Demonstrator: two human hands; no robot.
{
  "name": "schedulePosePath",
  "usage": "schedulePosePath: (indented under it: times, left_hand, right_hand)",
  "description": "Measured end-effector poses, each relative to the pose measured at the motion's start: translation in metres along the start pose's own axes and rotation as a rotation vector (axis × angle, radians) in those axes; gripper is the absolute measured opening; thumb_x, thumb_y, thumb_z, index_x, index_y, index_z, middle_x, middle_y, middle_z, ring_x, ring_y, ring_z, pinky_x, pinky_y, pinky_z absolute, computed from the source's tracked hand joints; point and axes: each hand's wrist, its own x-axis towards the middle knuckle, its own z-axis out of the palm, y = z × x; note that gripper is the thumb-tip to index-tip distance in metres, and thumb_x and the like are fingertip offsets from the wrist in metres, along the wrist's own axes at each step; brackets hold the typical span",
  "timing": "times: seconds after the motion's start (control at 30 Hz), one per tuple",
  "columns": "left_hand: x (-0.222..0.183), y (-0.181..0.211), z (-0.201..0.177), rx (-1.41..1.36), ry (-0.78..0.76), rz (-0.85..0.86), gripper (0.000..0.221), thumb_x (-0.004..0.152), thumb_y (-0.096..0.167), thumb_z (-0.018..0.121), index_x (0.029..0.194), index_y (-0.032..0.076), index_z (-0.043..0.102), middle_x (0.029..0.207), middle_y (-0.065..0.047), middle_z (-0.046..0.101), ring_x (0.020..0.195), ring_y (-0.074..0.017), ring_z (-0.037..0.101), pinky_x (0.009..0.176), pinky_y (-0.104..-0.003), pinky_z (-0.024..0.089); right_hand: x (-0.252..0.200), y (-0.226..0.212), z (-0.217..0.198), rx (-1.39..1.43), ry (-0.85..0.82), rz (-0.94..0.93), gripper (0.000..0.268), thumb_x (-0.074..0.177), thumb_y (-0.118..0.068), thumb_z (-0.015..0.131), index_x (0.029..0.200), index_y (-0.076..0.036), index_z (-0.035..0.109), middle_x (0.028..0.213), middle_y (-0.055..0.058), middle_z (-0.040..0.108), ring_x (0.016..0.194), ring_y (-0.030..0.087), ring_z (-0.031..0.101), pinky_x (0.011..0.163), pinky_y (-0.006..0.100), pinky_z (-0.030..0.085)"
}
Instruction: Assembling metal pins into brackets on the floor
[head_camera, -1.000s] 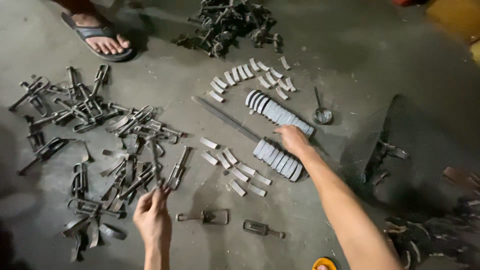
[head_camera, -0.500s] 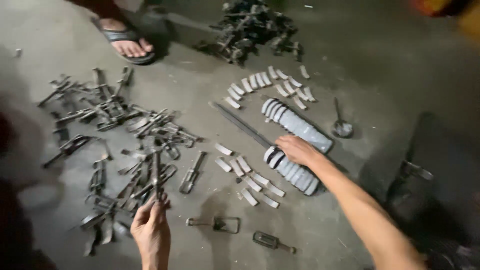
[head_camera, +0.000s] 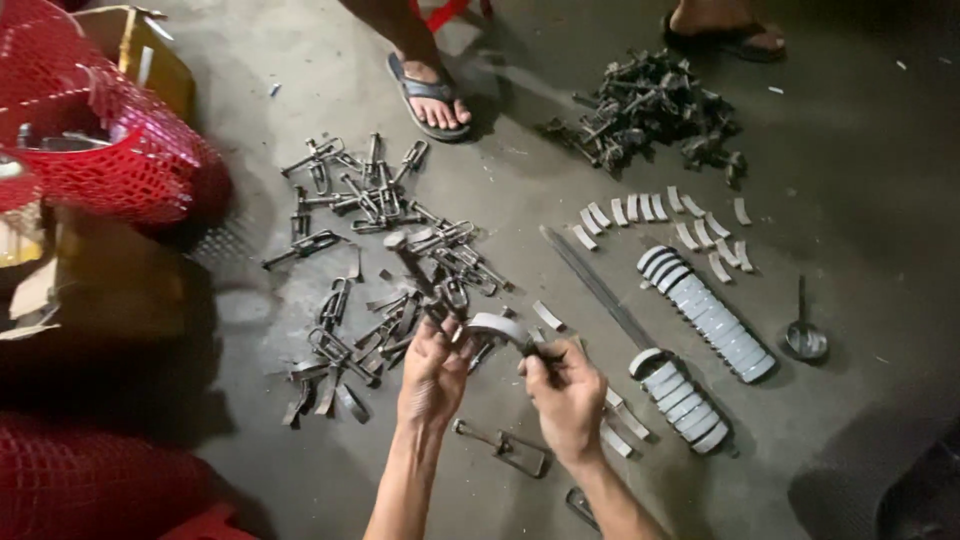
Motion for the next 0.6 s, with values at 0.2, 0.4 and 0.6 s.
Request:
schedulePosePath:
  times: [0.2,0.4,0.6]
  left_hand:
    - [-0.001,-0.011,-0.017,0.081,-0.06,0.003,0.051,0.086,0.017,0.076,0.133,0.006,0.058,0.118,-0.016,0.074,0.103,-0.0317,0.074,0.092,-0.047,0.058]
    - [-0.014,-0.005,-0.009,0.081,0.067,0.001,0.059,0.078,-0.002,0.081,0.132,0.005,0.059,0.101,-0.015,0.078,0.088,-0.0255,0.078,0.079,-0.037,0.065]
    - [-0.02,-0.005,-0.019,0.299,0.246,0.042,0.066,0.069,-0.019,0.082,0.129,-0.003,0.06,0.094,-0.017,0.077,0.082,-0.0248,0.076,0.078,-0.034,0.064]
  right_hand:
    - [-0.014,0.0,0.019,0.041,-0.018,0.016,0.004,0.085,0.002,0.067,0.086,0.005,0.07,0.06,0.015,0.07,0.042,0.012,0.059,0.035,0.023,0.05]
    - [-0.008,0.011,0.017,-0.223,-0.106,0.025,0.009,0.08,-0.002,0.079,0.088,0.002,0.075,0.058,0.016,0.071,0.042,0.014,0.062,0.038,0.027,0.054]
    - [0.034,-0.06,0.013,-0.374,-0.421,0.335,0.023,0.098,-0.023,0.067,0.094,-0.004,0.08,0.073,0.014,0.075,0.07,0.018,0.06,0.065,0.037,0.053]
